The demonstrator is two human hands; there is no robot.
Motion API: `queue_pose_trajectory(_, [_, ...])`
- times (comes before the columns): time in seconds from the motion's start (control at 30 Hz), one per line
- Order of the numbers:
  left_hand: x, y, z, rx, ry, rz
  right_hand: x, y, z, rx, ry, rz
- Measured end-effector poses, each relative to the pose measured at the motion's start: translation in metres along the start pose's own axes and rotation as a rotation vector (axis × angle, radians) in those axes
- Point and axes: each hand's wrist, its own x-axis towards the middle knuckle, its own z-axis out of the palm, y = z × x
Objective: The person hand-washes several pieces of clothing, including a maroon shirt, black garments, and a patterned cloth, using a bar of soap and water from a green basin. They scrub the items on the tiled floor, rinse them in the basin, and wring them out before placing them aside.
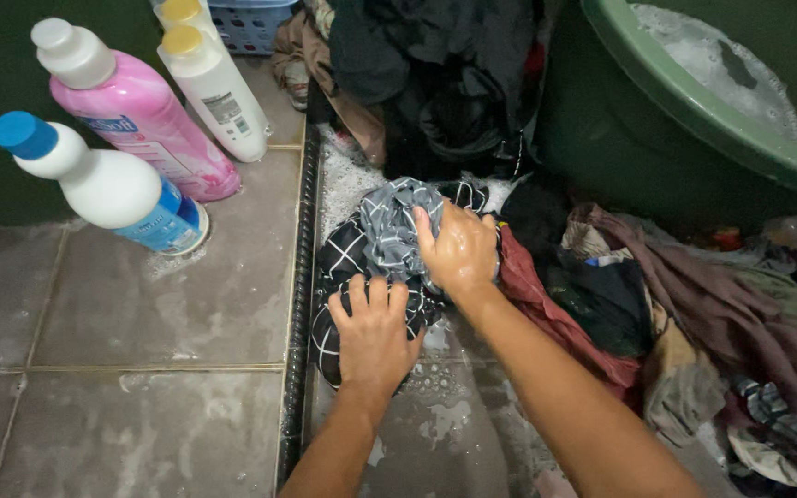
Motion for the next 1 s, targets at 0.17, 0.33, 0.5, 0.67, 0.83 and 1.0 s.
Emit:
queue_pose_trajectory(0.17, [-0.001,-0.015,0.016,0.004,-0.022,0.023,0.007,-0.003,-0.021,0.277,-0.170,0.265])
queue_pose_trajectory(0.33, [-0.004,-0.034,0.046,-0.130,0.392,0.147,-0.055,-0.029,-0.050,0.395,-0.199,-0.103])
queue_pose_trajectory(0.5, [0.006,-0.012,0.012,0.005,0.031,0.022,0.018,0.038,0.048,-0.180,-0.448,0.052])
queue_pose_trajectory(0.67, [-0.009,-0.022,-0.042,-0.272,0.036,0.057,0.042,0.070,0.032,0.385,-0.312,0.380])
queue_pose_trajectory(0.83, [-0.058,-0.040,-0.069,-0.594,-0.113,-0.474,-0.014,0.073,-0.076,1.032,-0.388,0.278])
queue_pose_trajectory(1.0, [-0.033,-0.016,-0.069,-0.656,0.355,-0.221,-0.012,0.027,-0.094,0.617,-0.440,0.044])
